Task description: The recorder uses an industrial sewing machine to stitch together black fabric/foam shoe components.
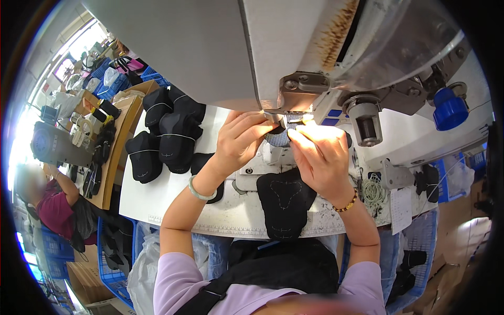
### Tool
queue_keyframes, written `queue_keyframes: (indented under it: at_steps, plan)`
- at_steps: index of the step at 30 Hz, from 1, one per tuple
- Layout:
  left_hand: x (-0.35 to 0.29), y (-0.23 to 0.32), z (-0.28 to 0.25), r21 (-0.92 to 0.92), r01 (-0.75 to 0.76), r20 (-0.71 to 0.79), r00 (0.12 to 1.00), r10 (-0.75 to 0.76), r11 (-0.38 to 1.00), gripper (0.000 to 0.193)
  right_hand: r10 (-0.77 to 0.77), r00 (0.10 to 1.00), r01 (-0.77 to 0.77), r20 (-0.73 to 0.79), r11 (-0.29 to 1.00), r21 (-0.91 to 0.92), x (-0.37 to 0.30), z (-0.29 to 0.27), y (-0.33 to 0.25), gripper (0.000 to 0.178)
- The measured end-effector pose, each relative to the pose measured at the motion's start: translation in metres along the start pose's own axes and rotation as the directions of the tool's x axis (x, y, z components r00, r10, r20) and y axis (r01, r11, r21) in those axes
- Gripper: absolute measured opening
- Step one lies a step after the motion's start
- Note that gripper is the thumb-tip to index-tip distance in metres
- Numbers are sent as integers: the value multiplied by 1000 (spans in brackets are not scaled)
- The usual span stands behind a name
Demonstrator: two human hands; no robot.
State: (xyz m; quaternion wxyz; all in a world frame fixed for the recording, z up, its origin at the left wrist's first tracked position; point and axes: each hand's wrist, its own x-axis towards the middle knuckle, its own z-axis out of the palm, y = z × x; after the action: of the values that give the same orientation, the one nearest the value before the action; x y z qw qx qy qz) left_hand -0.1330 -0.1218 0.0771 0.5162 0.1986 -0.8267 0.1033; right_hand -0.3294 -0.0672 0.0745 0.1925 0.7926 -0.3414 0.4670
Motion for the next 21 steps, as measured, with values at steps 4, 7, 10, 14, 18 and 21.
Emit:
queue_keyframes:
  at_steps: [4,7,10,14,18,21]
  plan:
    - [-12,-4,4,-203,254,24,967,-254,946,29,13,1000,-13,-28,999,32,-3,2,4,27]
    - [-11,-5,3,-256,309,63,951,-303,916,28,12,999,-11,-38,999,37,-6,3,9,27]
    - [-3,-6,-1,-186,134,45,991,-128,973,29,16,999,-14,-40,999,46,-5,3,11,27]
    - [0,-6,-5,-177,127,46,992,-120,976,29,16,999,-14,-34,999,50,-6,5,11,27]
    - [5,-4,-9,-148,74,52,996,-67,986,28,37,999,-34,-32,997,67,-8,5,8,27]
    - [8,0,-14,-114,32,81,996,-23,993,28,28,998,-28,-55,1000,-7,-12,5,6,28]
